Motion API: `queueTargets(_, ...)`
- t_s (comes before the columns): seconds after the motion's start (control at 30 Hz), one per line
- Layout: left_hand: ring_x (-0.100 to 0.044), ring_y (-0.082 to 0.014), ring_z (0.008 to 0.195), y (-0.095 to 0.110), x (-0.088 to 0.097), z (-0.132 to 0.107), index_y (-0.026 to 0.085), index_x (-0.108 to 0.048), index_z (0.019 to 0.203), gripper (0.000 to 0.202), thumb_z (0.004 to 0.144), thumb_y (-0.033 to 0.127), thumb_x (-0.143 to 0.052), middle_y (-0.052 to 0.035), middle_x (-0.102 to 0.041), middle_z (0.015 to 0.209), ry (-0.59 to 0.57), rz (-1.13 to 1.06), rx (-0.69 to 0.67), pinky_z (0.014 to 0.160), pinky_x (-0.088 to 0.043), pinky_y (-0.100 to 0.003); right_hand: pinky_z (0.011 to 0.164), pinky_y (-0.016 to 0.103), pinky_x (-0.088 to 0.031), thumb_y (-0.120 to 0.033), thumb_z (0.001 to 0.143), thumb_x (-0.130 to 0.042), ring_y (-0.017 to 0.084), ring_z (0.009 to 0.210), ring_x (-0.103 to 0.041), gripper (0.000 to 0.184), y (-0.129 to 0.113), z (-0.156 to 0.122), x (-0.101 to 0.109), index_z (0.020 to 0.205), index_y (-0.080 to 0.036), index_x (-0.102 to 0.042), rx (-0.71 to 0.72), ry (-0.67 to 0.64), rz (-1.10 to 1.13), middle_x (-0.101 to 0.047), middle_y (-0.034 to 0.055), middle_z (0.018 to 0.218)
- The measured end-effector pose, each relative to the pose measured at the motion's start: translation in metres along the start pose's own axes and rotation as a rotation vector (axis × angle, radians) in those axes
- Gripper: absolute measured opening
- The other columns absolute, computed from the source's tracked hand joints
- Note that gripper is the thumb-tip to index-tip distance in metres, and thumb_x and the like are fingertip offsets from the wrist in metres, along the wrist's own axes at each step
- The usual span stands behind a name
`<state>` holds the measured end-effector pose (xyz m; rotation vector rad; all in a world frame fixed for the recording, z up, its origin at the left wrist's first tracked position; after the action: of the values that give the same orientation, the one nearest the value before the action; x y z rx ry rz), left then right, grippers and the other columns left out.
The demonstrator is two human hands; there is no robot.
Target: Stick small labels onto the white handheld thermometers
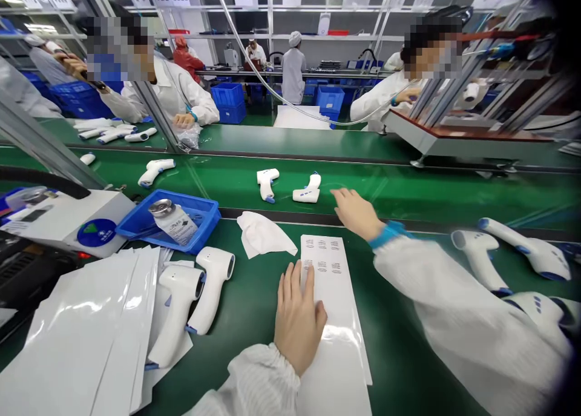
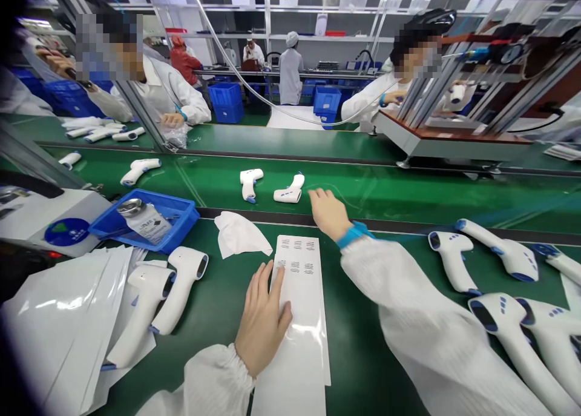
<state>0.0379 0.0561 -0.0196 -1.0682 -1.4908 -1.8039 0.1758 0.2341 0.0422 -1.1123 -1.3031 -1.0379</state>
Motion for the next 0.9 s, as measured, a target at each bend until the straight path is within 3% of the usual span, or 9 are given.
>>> queueTargets(0.07,-0.033,-0.0354,0.146,0.007,-0.001,-0.001,0.015,-0.041,0.148,0.055,0.093,0.012,-0.037,-0.0132,-0.040,0.157,0.031,0.099,-0.047,0.114,-0.036,-0.061,0.106,0.051,-0.040,-0.011,0.095,-0.049,0.034,0.138,-0.039,0.050,-0.013,0.041,0.000,0.145,-0.016,-0.043,0.084,0.051,-0.020,-0.040,0.0172,0.153)
queueTargets(0.2,-0.042,-0.0360,0.141,0.010,-0.004,0.000,0.012,-0.048,0.144,0.053,0.092,0.012,-0.037,-0.0141,-0.046,0.152,0.072,0.170,-0.043,0.112,-0.040,-0.062,0.103,0.054,-0.045,-0.031,0.095,-0.061,0.029,0.125,-0.053,0.041,-0.032,0.095,-0.005,0.133,-0.020,-0.054,0.183,0.047,-0.007,-0.051,0.0106,0.142)
queueTargets(0.3,-0.037,-0.0360,0.144,0.006,-0.004,0.000,0.012,-0.045,0.146,0.053,0.093,0.014,-0.036,-0.0147,-0.043,0.154,0.035,0.054,0.011,0.114,-0.034,-0.065,0.094,0.048,-0.053,-0.034,0.095,-0.061,0.025,0.112,-0.061,0.036,-0.032,0.107,-0.004,0.127,-0.018,-0.058,0.151,0.005,0.045,-0.058,0.0101,0.131)
queueTargets(0.37,-0.028,-0.0354,0.148,0.002,0.001,-0.002,0.015,-0.040,0.149,0.054,0.096,0.019,-0.036,-0.0140,-0.037,0.158,0.015,-0.116,0.074,0.117,-0.026,-0.066,0.090,0.045,-0.055,-0.034,0.095,-0.061,0.024,0.108,-0.063,0.035,-0.029,0.099,-0.003,0.125,-0.017,-0.058,0.105,-0.038,0.104,-0.061,0.0098,0.127)
queueTargets(0.5,-0.017,-0.0329,0.151,-0.012,0.020,-0.003,0.024,-0.024,0.154,0.059,0.098,0.033,-0.039,-0.0144,-0.023,0.161,0.009,-0.581,0.261,0.117,-0.027,-0.062,0.077,0.036,-0.057,-0.037,0.096,-0.058,0.018,0.088,-0.067,0.028,-0.029,0.040,-0.008,0.112,-0.014,-0.063,0.025,-0.112,0.306,-0.068,0.0070,0.105)
queueTargets(0.57,-0.022,-0.0324,0.149,-0.017,0.027,0.000,0.025,-0.013,0.156,0.069,0.097,0.038,-0.046,-0.0169,-0.025,0.158,0.020,-0.786,0.330,0.116,-0.029,-0.059,0.063,0.028,-0.055,-0.038,0.098,-0.050,0.016,0.069,-0.066,0.030,-0.041,-0.005,-0.015,0.103,-0.012,-0.064,0.036,-0.164,0.456,-0.069,0.0057,0.083)
queueTargets(0.63,-0.030,-0.0307,0.146,-0.016,0.034,0.007,0.026,-0.002,0.156,0.083,0.093,0.038,-0.055,-0.0181,-0.034,0.152,0.057,-0.978,0.337,0.117,-0.029,-0.055,0.056,0.024,-0.052,-0.037,0.098,-0.046,0.013,0.061,-0.063,0.030,-0.057,-0.052,-0.022,0.102,-0.013,-0.063,0.065,-0.223,0.604,-0.067,0.0029,0.074)
queueTargets(0.77,-0.056,-0.0247,0.126,-0.003,0.045,0.020,0.035,0.004,0.154,0.101,0.084,0.030,-0.069,-0.0112,-0.053,0.138,0.099,-1.370,0.285,0.110,-0.041,-0.046,0.057,0.024,-0.048,-0.029,0.086,-0.056,0.013,0.065,-0.057,0.030,-0.095,-0.129,-0.025,0.113,-0.018,-0.059,0.100,-0.385,1.247,-0.064,0.0027,0.088)
queueTargets(0.9,-0.068,-0.0203,0.107,0.003,0.050,0.014,0.040,-0.009,0.153,0.086,0.088,0.029,-0.065,-0.0023,-0.064,0.113,0.134,-1.409,0.374,0.101,-0.049,-0.039,0.067,0.028,-0.052,-0.020,0.081,-0.063,0.016,0.079,-0.059,0.072,-0.113,-0.170,-0.030,0.145,-0.030,-0.033,0.043,-0.524,1.514,-0.060,0.0038,0.109)
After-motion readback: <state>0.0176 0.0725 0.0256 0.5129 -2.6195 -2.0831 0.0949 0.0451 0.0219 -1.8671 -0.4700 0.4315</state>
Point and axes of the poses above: each hand's wrist, its own z-axis towards the middle knuckle, its own x-axis out of the back of the hand, y = z × x, the point moved 9 cm from there along z, towards the middle knuckle
